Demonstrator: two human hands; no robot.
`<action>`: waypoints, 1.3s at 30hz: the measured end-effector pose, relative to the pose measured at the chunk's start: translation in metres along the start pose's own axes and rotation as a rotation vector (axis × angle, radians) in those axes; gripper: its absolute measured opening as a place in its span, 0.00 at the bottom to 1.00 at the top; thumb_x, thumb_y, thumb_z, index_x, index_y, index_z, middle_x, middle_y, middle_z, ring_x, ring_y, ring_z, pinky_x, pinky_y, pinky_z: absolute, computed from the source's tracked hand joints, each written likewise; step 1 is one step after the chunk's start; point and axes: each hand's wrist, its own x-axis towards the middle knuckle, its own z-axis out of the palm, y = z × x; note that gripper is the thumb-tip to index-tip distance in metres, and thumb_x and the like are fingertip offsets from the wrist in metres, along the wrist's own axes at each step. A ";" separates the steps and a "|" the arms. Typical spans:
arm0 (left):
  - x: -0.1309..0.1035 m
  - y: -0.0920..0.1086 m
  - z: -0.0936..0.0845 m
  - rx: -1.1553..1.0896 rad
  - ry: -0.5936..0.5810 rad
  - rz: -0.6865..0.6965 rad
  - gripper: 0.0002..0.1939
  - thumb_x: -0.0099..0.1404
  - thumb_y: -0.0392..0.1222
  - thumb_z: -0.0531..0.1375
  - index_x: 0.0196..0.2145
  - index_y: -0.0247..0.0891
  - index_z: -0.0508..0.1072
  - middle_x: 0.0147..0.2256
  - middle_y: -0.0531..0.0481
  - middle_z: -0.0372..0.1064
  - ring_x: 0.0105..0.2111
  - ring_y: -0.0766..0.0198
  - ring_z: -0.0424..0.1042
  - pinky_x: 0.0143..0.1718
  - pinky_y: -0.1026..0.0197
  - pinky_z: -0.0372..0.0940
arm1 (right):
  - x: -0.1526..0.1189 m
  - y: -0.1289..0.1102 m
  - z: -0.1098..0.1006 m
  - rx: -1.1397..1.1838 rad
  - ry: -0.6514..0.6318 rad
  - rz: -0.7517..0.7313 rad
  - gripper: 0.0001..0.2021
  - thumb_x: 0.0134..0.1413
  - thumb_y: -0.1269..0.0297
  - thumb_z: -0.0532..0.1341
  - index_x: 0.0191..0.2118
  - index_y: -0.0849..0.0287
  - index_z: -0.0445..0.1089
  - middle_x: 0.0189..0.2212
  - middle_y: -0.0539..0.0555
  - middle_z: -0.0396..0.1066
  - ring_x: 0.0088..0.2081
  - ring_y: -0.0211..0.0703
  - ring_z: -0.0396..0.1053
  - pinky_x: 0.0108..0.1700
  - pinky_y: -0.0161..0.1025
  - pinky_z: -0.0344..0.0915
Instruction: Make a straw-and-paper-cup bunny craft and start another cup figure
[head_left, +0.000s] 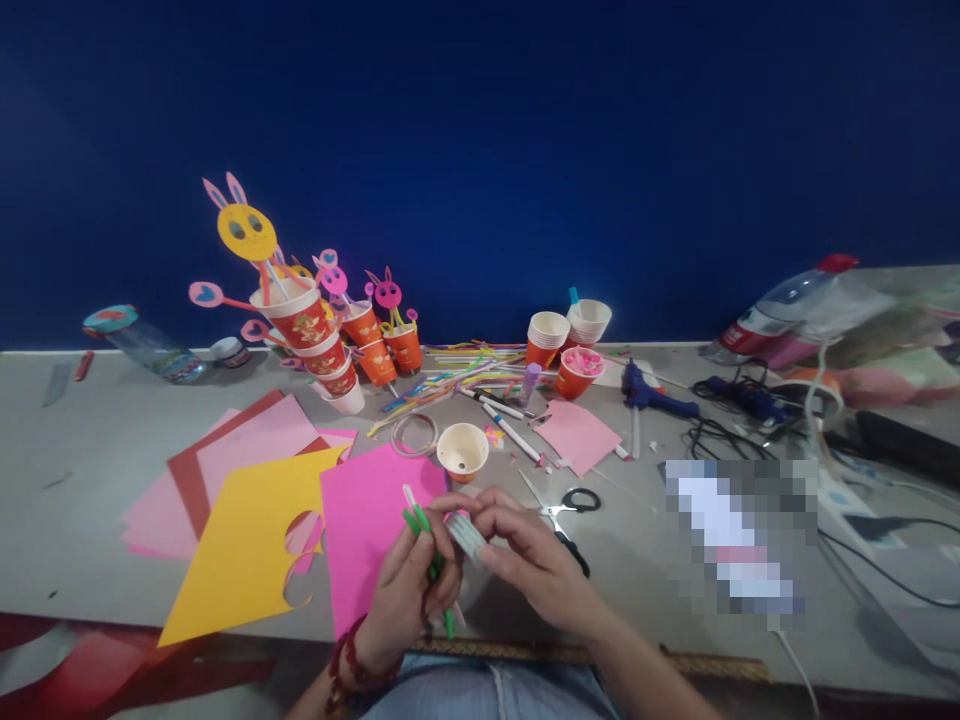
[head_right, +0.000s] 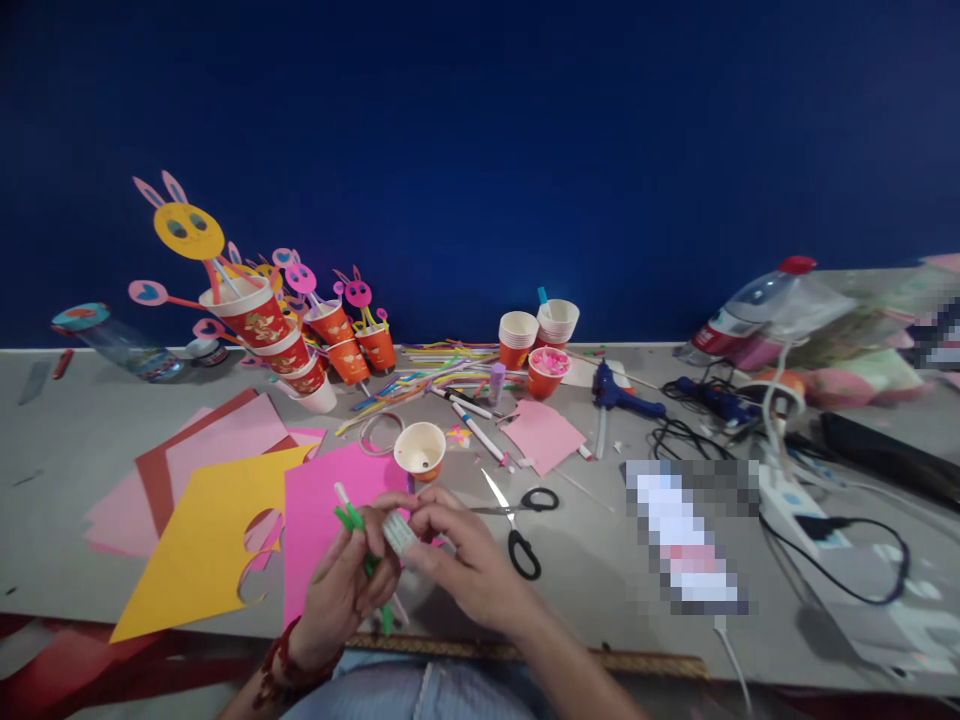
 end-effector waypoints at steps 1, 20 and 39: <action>0.000 -0.001 0.000 0.008 0.000 -0.001 0.13 0.75 0.47 0.55 0.35 0.38 0.71 0.16 0.63 0.53 0.12 0.77 0.39 0.15 0.76 0.48 | 0.000 0.001 0.000 0.003 0.007 0.010 0.16 0.67 0.49 0.58 0.34 0.56 0.68 0.39 0.52 0.64 0.43 0.45 0.64 0.47 0.40 0.60; 0.000 -0.013 0.007 0.101 0.191 0.089 0.13 0.73 0.49 0.58 0.34 0.40 0.73 0.14 0.64 0.49 0.12 0.76 0.41 0.14 0.75 0.50 | 0.007 0.003 0.013 0.097 0.154 0.120 0.08 0.57 0.65 0.57 0.27 0.55 0.60 0.31 0.50 0.60 0.36 0.44 0.61 0.41 0.38 0.56; 0.002 -0.014 0.010 0.101 0.218 0.074 0.13 0.74 0.47 0.56 0.34 0.38 0.73 0.13 0.63 0.53 0.12 0.77 0.40 0.15 0.77 0.50 | 0.008 0.004 0.014 0.094 0.207 0.128 0.08 0.55 0.67 0.56 0.25 0.55 0.59 0.30 0.49 0.60 0.35 0.44 0.61 0.39 0.39 0.58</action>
